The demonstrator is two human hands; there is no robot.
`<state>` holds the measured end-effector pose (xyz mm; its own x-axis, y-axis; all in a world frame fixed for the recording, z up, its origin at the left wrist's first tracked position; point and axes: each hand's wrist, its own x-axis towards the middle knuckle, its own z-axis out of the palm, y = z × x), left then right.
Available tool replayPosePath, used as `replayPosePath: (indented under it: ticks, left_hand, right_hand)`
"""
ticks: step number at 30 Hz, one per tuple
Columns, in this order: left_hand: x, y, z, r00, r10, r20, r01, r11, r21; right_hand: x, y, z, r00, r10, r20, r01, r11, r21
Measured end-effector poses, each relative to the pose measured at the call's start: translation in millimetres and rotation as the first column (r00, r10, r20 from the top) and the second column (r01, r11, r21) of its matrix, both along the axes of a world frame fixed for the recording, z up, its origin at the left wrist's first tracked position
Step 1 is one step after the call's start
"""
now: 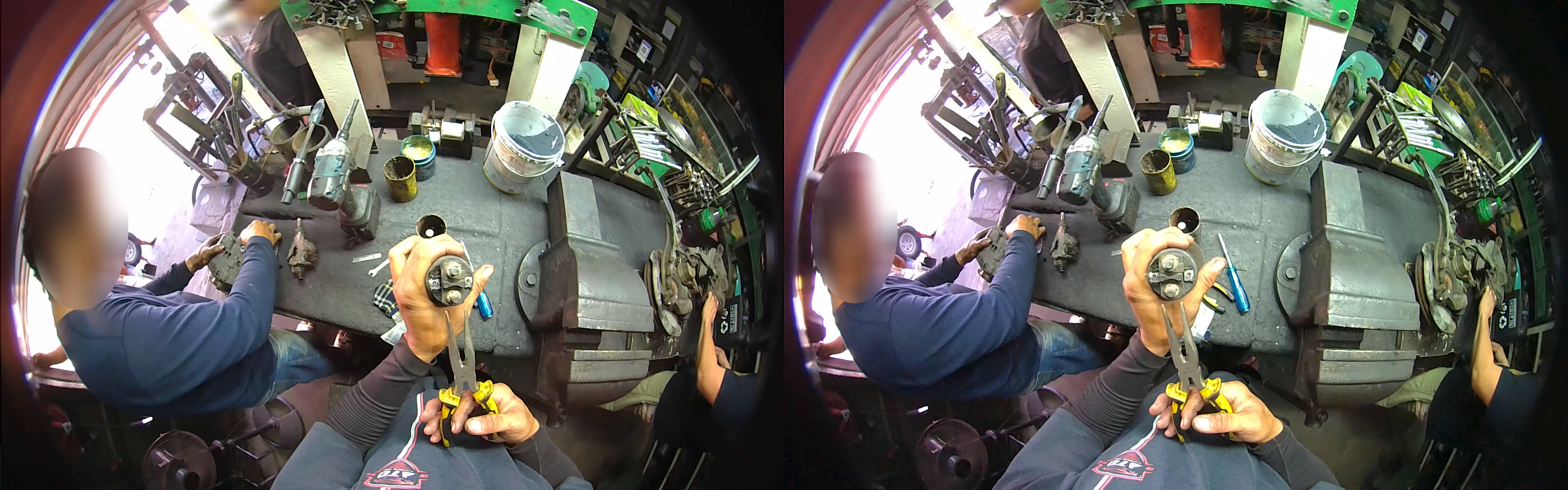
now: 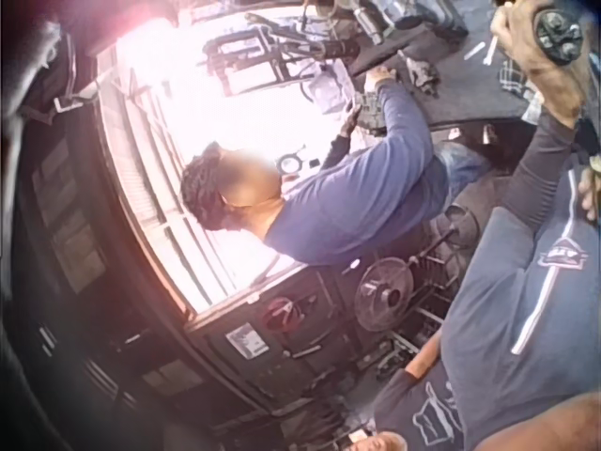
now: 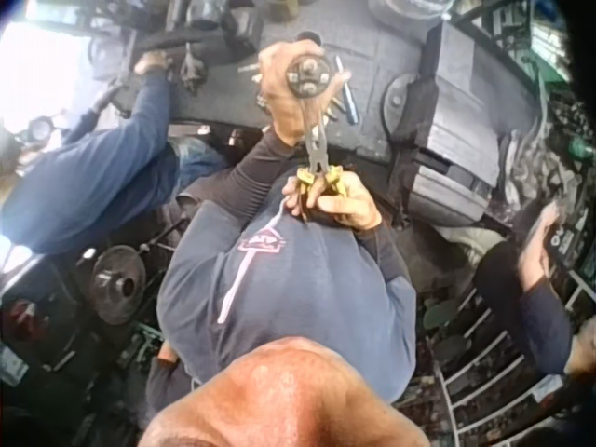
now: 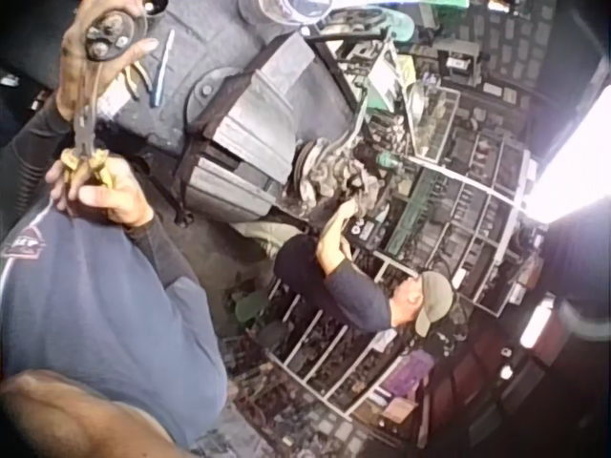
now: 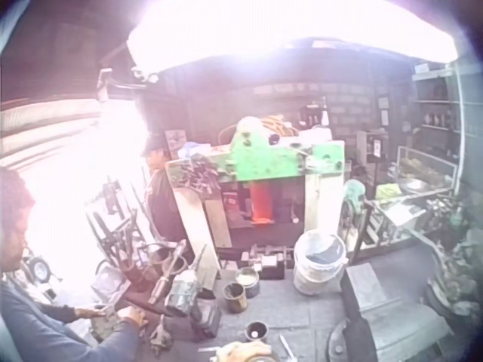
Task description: The person uses pliers to manipulate a small metal component held in their left hand. They repeatedly squeeze and adjust the part while standing at a workbench in a workshop.
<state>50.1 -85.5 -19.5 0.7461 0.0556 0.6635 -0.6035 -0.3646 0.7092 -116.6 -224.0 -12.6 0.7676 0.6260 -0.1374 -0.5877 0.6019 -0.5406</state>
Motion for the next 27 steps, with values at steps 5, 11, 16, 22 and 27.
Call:
replayPosePath:
  ticks: [5,11,16,22,27]
  left_hand:
    - [-7.0,-10.5,3.4,0.998,0.062,0.026,-0.061,0.997,-0.044]
    - [-6.0,-14.1,2.1,0.994,0.091,0.065,-0.090,0.996,-0.020]
    - [-6.1,-16.7,2.8,0.990,0.103,0.101,-0.100,0.994,-0.034]
    - [-5.7,-19.7,0.5,0.982,0.133,0.131,-0.126,0.990,-0.065]
    - [-7.6,-17.0,4.5,0.980,0.149,0.135,-0.146,0.989,-0.028]
  right_hand:
    - [-0.3,-0.4,-2.7,0.999,-0.025,-0.034,0.026,0.999,0.030]
    - [-2.6,2.9,-8.9,0.998,-0.023,-0.056,0.032,0.987,0.156]
    - [-3.3,7.0,-11.4,0.998,-0.019,-0.066,0.033,0.976,0.214]
    - [-7.6,14.8,-14.9,0.995,-0.027,-0.097,0.054,0.956,0.287]
    - [-7.4,14.6,-6.7,0.989,-0.027,-0.143,0.063,0.967,0.249]
